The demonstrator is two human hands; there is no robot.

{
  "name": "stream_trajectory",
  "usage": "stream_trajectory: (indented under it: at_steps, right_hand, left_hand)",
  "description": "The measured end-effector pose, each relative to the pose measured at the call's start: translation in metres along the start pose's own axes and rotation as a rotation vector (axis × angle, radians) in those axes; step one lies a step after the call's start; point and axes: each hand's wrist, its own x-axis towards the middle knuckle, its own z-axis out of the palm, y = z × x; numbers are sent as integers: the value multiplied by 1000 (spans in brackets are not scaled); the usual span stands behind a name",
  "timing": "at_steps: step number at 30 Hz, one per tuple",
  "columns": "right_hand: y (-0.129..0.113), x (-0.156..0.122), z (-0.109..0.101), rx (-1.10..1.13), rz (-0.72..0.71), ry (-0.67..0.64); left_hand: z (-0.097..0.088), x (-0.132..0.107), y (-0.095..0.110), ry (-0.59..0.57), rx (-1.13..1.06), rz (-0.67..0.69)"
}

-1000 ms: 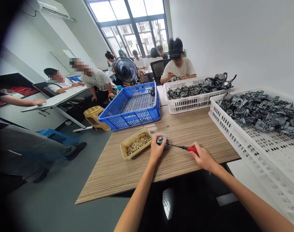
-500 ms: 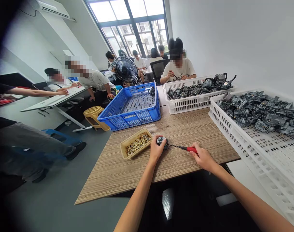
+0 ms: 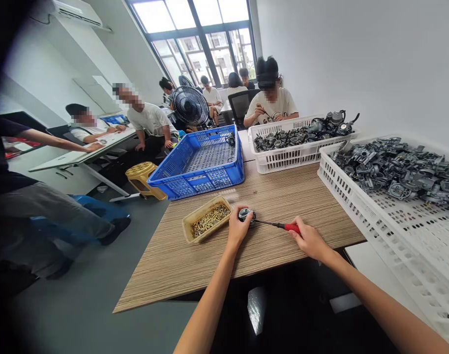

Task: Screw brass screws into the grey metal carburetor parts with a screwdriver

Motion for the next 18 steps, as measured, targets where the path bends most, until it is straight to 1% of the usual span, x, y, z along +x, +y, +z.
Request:
stream_trajectory:
  at_steps: [5,10,13,18]
  right_hand:
    - [-1,3,-1,18,-1,0]
    - [-2,-1,0,5,-17,0]
    - [-1,-2,1,-14,-5,15]
    - [0,0,0,9,22,-3]
  left_hand:
    - [0,0,1,-7,-5,0]
    - [-1,0,2,-10,-4,-2]
    - [-1,0,2,-9,-8,-3]
    - [0,0,2,-9,-14,-15]
